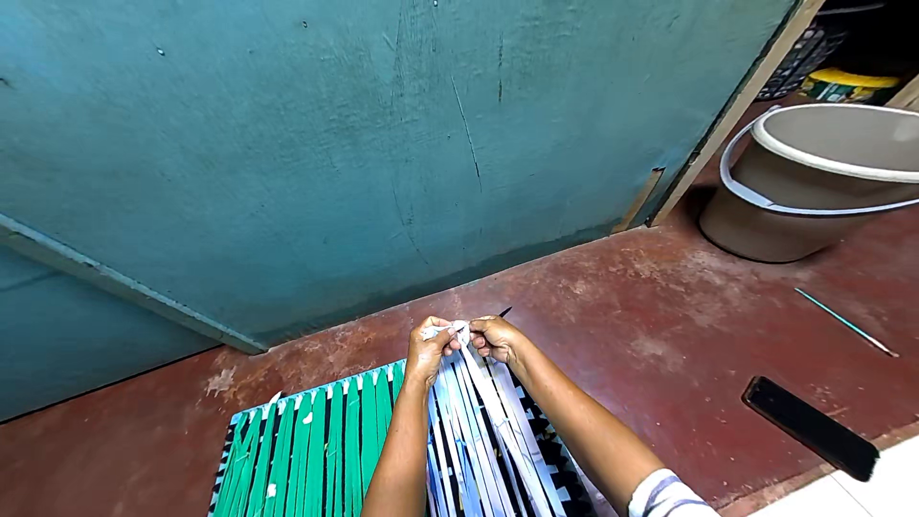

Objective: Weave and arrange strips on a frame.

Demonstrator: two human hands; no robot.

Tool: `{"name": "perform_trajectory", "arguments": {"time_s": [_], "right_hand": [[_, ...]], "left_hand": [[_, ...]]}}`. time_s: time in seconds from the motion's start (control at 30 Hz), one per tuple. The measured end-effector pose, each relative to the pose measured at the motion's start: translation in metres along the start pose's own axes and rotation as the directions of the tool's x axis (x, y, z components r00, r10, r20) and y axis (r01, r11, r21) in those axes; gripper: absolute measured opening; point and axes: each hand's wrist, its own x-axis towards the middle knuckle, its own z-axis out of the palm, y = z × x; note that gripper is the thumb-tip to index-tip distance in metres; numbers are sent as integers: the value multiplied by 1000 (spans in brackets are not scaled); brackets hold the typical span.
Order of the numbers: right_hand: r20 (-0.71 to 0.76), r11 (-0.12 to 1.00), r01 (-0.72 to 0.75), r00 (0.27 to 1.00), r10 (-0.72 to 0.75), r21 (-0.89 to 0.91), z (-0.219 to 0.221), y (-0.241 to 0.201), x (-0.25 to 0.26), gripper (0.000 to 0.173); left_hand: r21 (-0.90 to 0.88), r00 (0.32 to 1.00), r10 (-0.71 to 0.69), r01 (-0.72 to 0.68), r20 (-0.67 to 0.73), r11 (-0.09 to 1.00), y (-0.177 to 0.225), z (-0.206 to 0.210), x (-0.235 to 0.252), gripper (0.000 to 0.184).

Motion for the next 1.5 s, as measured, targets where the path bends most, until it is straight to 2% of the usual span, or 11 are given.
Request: {"name": "perform_trajectory", "arguments": {"time_s": [0.1, 0.2, 0.27, 0.4, 0.5, 0.67, 0.83, 1.0, 1.1, 1.2, 1.5], "right_hand": [[-49, 1000, 3, 999, -4, -17, 4, 5, 0, 23], [-71, 999, 23, 997, -24, -23, 10, 6, -4, 22], [-65, 999, 27, 997, -29, -33, 11, 8, -5, 22], [-30, 992, 22, 999, -26, -120, 8, 14, 0, 23], [-16, 987, -6, 1000, 3, -159, 8, 12, 3, 21], [58, 967, 24, 998, -9, -254, 6, -6, 8, 24], [65, 878, 14, 998, 19, -479, 5, -18, 2, 21], [53, 846, -8, 998, 43, -533, -4, -2, 7, 22], [76, 869, 11, 997, 30, -494, -6, 3, 5, 23], [135, 927, 82, 990, -34, -367, -7, 5, 2, 24], [236, 989, 93, 970, -63, -119, -9, 3, -3, 25]], "left_hand": [[175, 977, 209, -198, -43, 964, -26, 0, 1, 9], [361, 871, 491, -458, -1, 812, -51, -3, 2, 11], [434, 834, 550, -486, -27, 759, -54, -2, -1, 11], [346, 867, 488, -429, -100, 834, -36, -1, -2, 8], [193, 904, 417, -428, 97, 883, -18, -3, -8, 8], [241, 830, 350, -482, 435, 842, -26, 5, -39, 12], [468, 831, 312, -527, 461, 710, -64, 24, -77, 9], [529, 814, 205, -522, 543, 669, -75, 31, -88, 10], [376, 803, 303, -528, 512, 762, -75, 28, -82, 9], [67, 852, 403, -448, 335, 892, -57, 23, -58, 9], [-185, 962, 268, -253, 58, 949, 4, 6, 9, 16]]}}
